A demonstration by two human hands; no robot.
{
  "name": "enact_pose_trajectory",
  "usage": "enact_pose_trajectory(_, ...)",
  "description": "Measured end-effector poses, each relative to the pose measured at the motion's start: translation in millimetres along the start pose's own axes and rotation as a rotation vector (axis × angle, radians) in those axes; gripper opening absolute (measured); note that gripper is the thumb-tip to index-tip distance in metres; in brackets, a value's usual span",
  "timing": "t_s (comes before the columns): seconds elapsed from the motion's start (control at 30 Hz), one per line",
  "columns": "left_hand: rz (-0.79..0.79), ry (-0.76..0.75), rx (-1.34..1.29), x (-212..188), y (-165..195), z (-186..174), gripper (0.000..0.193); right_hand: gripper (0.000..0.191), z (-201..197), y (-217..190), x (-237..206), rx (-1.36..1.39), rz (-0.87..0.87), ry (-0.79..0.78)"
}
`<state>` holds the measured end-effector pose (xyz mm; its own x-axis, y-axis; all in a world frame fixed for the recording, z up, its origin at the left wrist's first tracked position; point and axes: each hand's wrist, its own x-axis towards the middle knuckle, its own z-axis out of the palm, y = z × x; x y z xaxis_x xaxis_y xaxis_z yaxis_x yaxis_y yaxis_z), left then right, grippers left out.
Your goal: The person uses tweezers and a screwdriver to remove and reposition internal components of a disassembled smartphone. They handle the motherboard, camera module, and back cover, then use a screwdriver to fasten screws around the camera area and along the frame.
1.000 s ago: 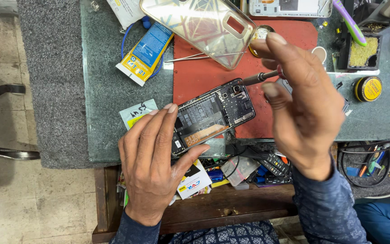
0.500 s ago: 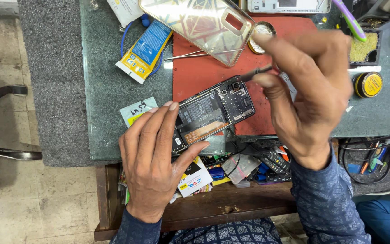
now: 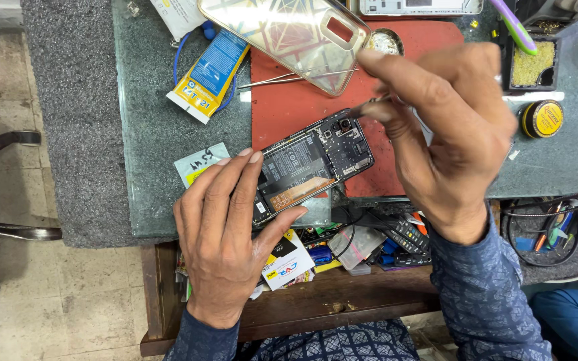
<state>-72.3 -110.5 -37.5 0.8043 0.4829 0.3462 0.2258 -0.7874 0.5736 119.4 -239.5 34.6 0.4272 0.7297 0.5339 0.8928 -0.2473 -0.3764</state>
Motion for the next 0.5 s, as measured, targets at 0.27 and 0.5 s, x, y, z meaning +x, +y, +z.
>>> enact_pose_trajectory(0.27, 0.011, 0.000, 0.013, 1.9, 0.4, -2.7, 0.070, 0.044, -1.1, 2.5, -5.4, 0.000, 0.003, -0.053)
enact_pose_trajectory(0.5, 0.034, -0.004, 0.048, 1.9, -0.1, -4.2, 0.068, 0.055, -27.0, 12.9, -58.0, 0.458, 0.419, 0.186)
